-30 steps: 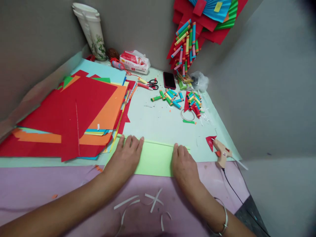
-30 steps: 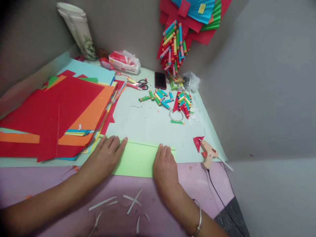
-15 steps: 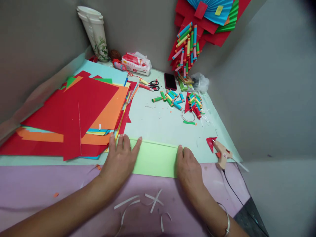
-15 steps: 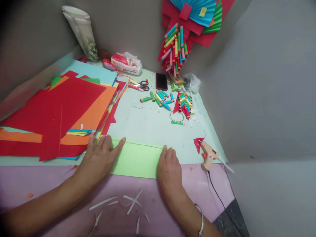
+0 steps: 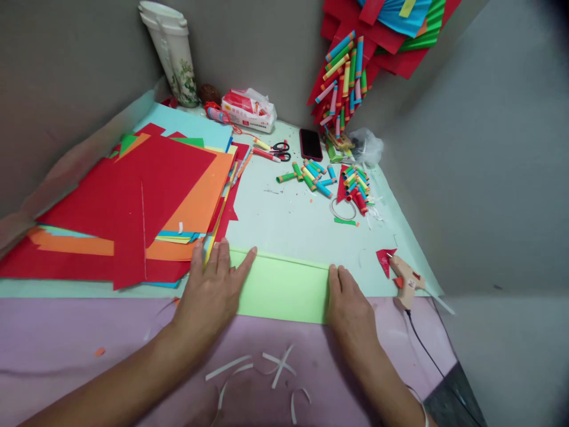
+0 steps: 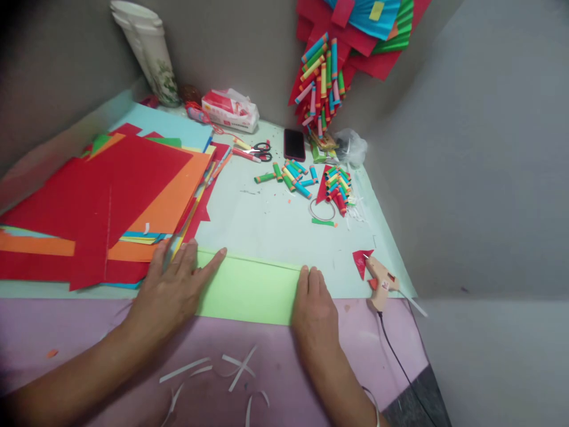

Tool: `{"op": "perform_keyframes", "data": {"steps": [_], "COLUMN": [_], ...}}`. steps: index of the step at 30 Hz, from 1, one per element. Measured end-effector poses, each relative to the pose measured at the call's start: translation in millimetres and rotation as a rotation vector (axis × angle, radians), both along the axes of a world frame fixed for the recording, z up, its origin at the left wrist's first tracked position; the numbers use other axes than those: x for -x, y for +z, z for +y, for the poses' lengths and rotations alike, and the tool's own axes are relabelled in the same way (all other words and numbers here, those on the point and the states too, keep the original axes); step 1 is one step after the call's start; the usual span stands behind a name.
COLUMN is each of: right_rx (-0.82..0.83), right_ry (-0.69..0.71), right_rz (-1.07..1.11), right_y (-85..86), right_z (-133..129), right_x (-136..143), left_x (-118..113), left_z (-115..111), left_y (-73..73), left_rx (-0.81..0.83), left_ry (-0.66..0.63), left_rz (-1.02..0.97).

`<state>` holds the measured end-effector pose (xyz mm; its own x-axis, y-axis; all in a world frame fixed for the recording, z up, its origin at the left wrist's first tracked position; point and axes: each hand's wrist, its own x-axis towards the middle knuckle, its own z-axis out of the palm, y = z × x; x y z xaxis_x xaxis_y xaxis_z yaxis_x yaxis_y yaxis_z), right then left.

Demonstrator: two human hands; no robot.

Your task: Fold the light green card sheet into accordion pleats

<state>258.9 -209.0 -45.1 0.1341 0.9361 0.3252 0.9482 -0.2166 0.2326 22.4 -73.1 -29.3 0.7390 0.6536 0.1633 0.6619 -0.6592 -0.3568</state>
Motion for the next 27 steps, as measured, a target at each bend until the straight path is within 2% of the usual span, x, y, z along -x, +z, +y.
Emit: {"op": "perform_keyframes", "data": {"steps": [9,12,18,23,27], "right_rx": [-0.048,0.044,0.387,0.488,0.557], "right_ry": [0.010,-0.016,-0.084,-0.076,-0.081], "right_rz": [0.005,-0.019,-0.131,-0.186,-0.229], "right_y": [0.6,9.9,35.6,41.4,44.8], "right_z": [-1,5,30,43,44], "right_x": [-8,-6,14,22,24], "left_x": [15,14,-6,-26,-30], "left_z": [8,8,4,3,5], "left_y": [-3.2,1.1,15.4,24.3,33.0], "left_rx": [0.054,0.097,0.069,0.066,0.089], "left_ry": [-0.048,-0.021,-0.022,0.010,-0.002], "left_rz": [-0.165,-0.165,0.045,0.249,0.339]}}
